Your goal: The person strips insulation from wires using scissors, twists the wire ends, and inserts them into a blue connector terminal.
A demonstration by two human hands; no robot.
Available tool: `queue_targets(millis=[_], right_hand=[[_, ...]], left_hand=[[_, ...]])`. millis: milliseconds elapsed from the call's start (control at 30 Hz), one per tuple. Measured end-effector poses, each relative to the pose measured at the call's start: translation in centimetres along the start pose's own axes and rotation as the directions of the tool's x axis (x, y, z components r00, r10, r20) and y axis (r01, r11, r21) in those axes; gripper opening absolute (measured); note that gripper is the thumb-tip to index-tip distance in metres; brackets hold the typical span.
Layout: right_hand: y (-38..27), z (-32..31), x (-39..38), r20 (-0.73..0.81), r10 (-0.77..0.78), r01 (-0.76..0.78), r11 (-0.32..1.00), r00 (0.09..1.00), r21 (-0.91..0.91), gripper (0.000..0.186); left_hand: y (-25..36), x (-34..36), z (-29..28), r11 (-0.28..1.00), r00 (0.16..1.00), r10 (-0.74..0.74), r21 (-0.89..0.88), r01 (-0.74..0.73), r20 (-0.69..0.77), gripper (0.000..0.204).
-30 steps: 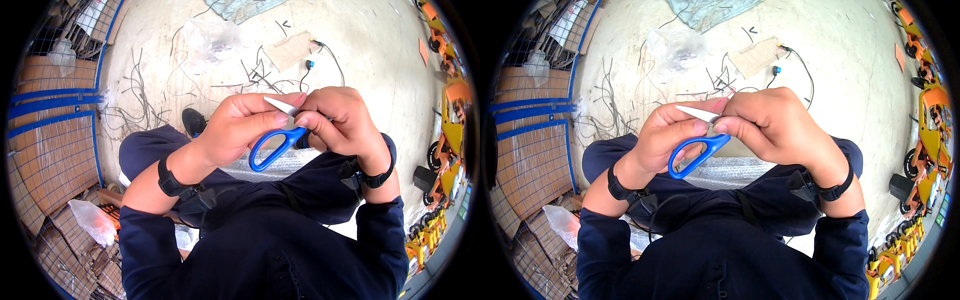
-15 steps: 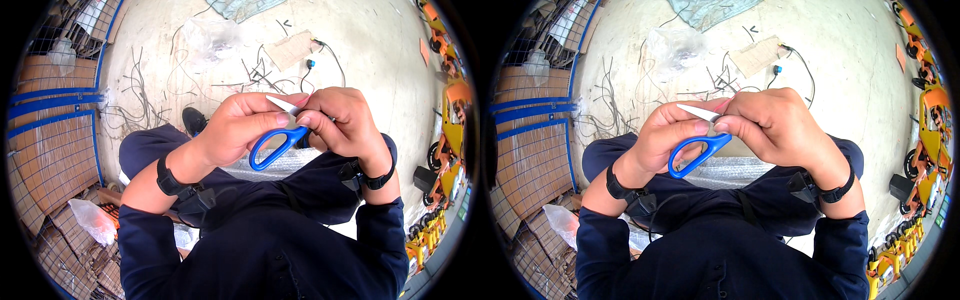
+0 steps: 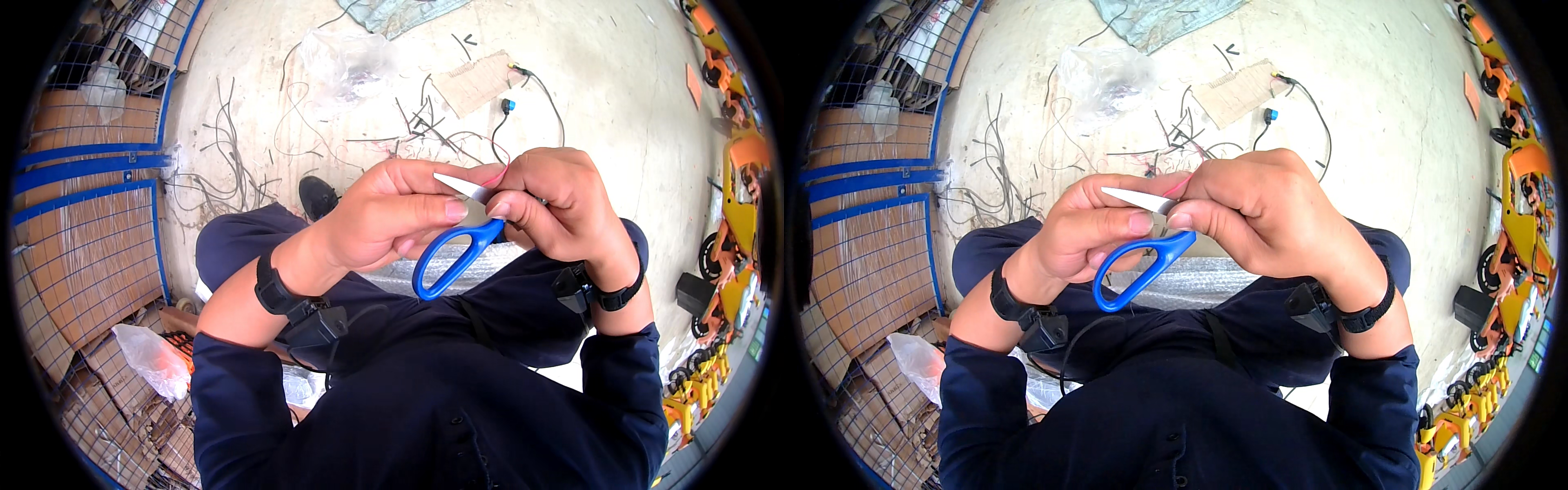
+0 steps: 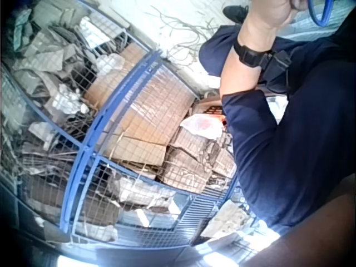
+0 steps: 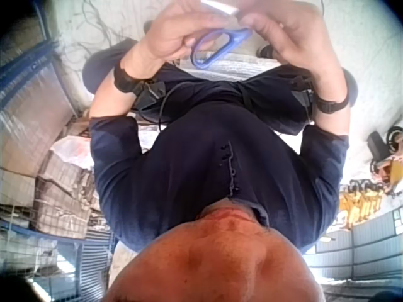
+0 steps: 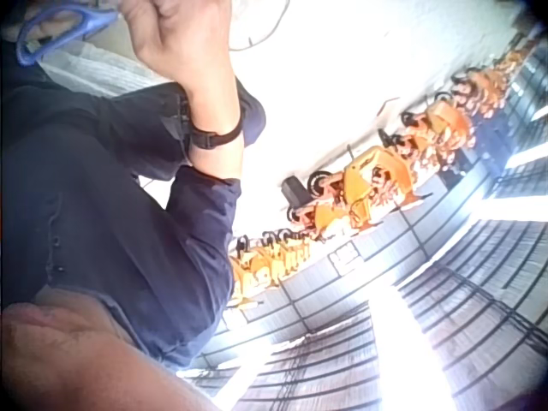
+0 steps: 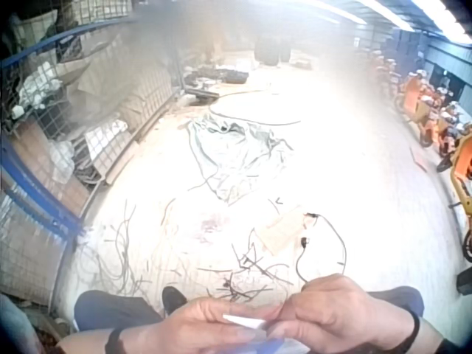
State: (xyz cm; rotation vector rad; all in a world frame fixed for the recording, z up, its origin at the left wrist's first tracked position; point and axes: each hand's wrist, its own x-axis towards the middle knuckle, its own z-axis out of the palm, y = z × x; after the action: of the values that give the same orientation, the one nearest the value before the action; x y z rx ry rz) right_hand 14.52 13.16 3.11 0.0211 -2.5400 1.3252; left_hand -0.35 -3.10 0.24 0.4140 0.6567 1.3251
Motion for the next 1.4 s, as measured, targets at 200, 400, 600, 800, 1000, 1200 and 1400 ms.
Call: queue_targets(millis=[200,400,600,800,1000,1200,1400], right_hand=[[-0.2,-0.2,-0.1,0.025,0.033,-0.034,0.999,0.999,0.035,0.012],[-0.4,-0.3,-0.1,0.029,0.009,-0.010,0.999,1.000,0.047,0.012],[-0.4,-0.6,-0.2,0.058,0.023,-0.024,0.999,0.998,0.031,0.012],[-0.7,-0.7,-0.1,0.069,0.009,-0.010,1.000,0.998,0.020,0.012],[-0.5,-1.0,-0.2,0.068,0.005,-0.008,0.999,0.998,0.040,0.012],[0.1,-0.8,-0.1,0.020,0.023,-0.024,0.999,1.000,0.039,0.012],[0.1,-0.6,-0.1,0.034,-0.018,0.017,1.000,0.999,0.018,0.010]], left_hand=[[0.0,-0.1,0.1,1.000,1.000,-0.023,-0.003,0.023,0.005,0.042],[-0.2,-0.1,-0.2,0.999,0.998,-0.015,-0.042,0.018,0.057,0.043],[0.1,-0.3,0.0,0.997,0.993,-0.073,0.004,0.073,0.098,0.045],[0.2,-0.3,0.1,0.995,0.991,-0.100,-0.006,0.101,0.094,0.045],[-0.1,-0.3,-0.3,0.998,0.986,-0.063,-0.020,0.067,0.156,0.044],[-1.1,0.1,0.2,0.991,0.994,0.037,-0.133,-0.022,0.107,0.042],[-1.2,0.7,0.4,0.997,0.998,0.064,-0.033,-0.064,0.008,0.039]])
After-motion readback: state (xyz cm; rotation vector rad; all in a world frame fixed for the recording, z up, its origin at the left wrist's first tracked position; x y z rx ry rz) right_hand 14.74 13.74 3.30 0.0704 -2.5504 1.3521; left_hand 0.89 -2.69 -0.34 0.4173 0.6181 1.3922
